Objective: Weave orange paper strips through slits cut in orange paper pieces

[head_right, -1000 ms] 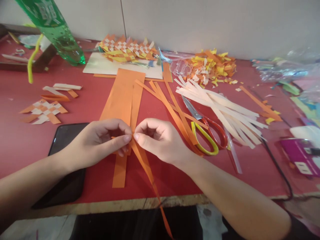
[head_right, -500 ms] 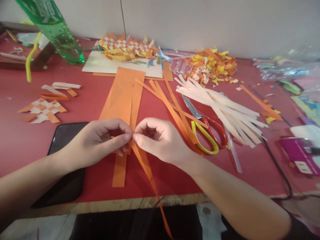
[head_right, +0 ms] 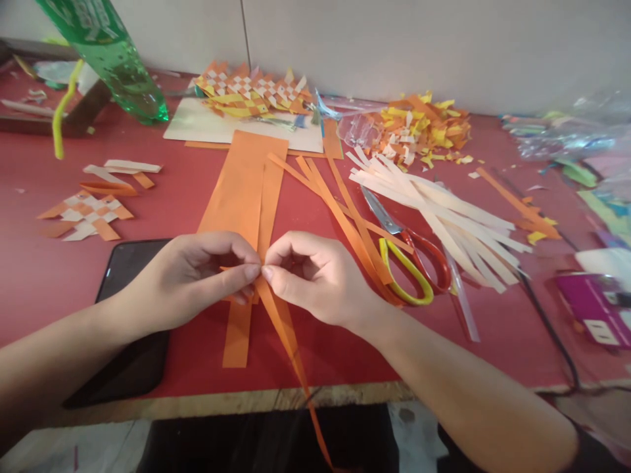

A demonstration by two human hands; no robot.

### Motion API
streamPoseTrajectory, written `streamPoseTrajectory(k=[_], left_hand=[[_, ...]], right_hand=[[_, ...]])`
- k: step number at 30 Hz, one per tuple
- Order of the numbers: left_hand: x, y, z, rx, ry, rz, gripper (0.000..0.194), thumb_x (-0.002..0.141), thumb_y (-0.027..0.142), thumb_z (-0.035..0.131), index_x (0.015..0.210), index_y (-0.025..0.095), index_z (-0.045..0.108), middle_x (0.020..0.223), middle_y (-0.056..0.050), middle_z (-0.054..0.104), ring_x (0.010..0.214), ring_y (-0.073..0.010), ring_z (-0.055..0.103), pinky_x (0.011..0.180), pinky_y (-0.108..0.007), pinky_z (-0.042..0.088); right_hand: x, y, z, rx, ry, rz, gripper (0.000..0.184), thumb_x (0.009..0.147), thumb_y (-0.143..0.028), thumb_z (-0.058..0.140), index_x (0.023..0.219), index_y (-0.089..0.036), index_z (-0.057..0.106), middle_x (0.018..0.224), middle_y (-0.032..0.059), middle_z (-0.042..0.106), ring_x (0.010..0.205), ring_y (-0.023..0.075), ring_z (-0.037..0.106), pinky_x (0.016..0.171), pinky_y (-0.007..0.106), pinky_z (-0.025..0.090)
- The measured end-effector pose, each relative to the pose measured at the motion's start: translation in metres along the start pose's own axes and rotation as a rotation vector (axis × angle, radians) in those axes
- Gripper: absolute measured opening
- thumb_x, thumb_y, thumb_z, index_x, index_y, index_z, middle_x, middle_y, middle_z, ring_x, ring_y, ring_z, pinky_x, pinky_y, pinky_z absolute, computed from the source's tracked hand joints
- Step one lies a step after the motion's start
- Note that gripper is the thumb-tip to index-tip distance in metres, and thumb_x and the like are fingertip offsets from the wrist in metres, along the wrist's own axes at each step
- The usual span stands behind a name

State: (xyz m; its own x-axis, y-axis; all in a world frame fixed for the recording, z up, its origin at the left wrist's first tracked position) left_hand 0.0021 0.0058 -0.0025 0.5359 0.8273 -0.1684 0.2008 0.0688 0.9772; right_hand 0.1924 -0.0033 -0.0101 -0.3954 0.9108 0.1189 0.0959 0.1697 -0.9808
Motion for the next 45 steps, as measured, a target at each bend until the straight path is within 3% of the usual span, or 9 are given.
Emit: streamPoseTrajectory(k=[9,19,26,31,38,45], left_hand=[[0.0008,0.0016,0.0005,-0.067,0.008,-0.007,0.012,0.089,0.027,0.063,0.084,0.016,0.066,0.072,0.001,0.065,0.066,-0.01,0.066,0.061,-0.017,0.057],[-0.0008,0.0021,0.002,-0.076,-0.003,-0.034,0.017,0.089,0.031,0.064,0.084,0.015,0.065,0.072,0.001,0.066,0.067,-0.0101,0.068,0.061,-0.016,0.056],[0.0025,0.0015,0.0023,-0.143,0.031,-0.034,0.013,0.086,0.028,0.068,0.083,0.015,0.065,0.071,0.002,0.066,0.064,-0.0098,0.068,0.061,-0.017,0.059],[0.0021,0.003,0.0004,-0.195,0.088,-0.039,0.014,0.087,0.028,0.067,0.08,0.015,0.065,0.069,0.004,0.065,0.06,-0.0071,0.066,0.06,-0.015,0.058],[0.0025,0.0022,0.0021,-0.299,-0.018,-0.132,0.014,0.086,0.026,0.068,0.079,0.014,0.065,0.067,0.001,0.069,0.062,-0.0095,0.068,0.059,-0.017,0.06],[0.0035,0.0008,0.0022,-0.368,-0.003,-0.109,0.012,0.086,0.022,0.067,0.077,0.014,0.063,0.066,0.002,0.069,0.061,-0.0087,0.067,0.057,-0.016,0.06]], right_hand=[[-0.0016,0.0004,0.0001,0.016,0.006,-0.034,0.01,0.084,-0.012,0.065,0.077,-0.017,0.061,0.068,-0.0032,0.056,0.055,0.0064,0.046,0.046,0.02,0.036],[-0.0005,-0.0031,0.0001,0.107,-0.014,0.057,0.01,0.085,-0.014,0.065,0.076,-0.016,0.061,0.064,-0.0035,0.055,0.054,0.0065,0.048,0.046,0.02,0.037],[0.0,-0.0013,0.001,0.11,0.044,0.01,0.009,0.084,-0.013,0.066,0.077,-0.015,0.061,0.065,-0.0042,0.055,0.054,0.0045,0.047,0.046,0.018,0.037],[0.0006,-0.0004,-0.0011,0.135,0.027,0.07,0.009,0.086,-0.013,0.066,0.078,-0.016,0.061,0.064,-0.0052,0.054,0.054,0.0047,0.05,0.048,0.018,0.039],[0.0012,0.0019,0.0002,0.12,0.065,0.061,0.011,0.089,-0.017,0.064,0.079,-0.016,0.06,0.066,-0.0046,0.055,0.053,0.0051,0.05,0.046,0.02,0.039],[-0.0005,0.0019,0.0011,0.076,0.12,-0.028,0.01,0.088,-0.017,0.065,0.08,-0.017,0.06,0.068,-0.004,0.057,0.052,0.0049,0.051,0.046,0.021,0.041]])
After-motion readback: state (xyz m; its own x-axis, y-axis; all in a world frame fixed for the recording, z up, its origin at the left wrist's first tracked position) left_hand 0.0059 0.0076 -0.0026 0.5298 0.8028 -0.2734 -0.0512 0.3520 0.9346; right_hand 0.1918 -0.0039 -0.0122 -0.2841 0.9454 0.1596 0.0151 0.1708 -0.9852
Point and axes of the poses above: each hand's wrist, its own x-axis towards the middle knuckle, its own z-axis out of the palm, y = z × x, the point moved 1 cm from there along x, towards the middle knuckle
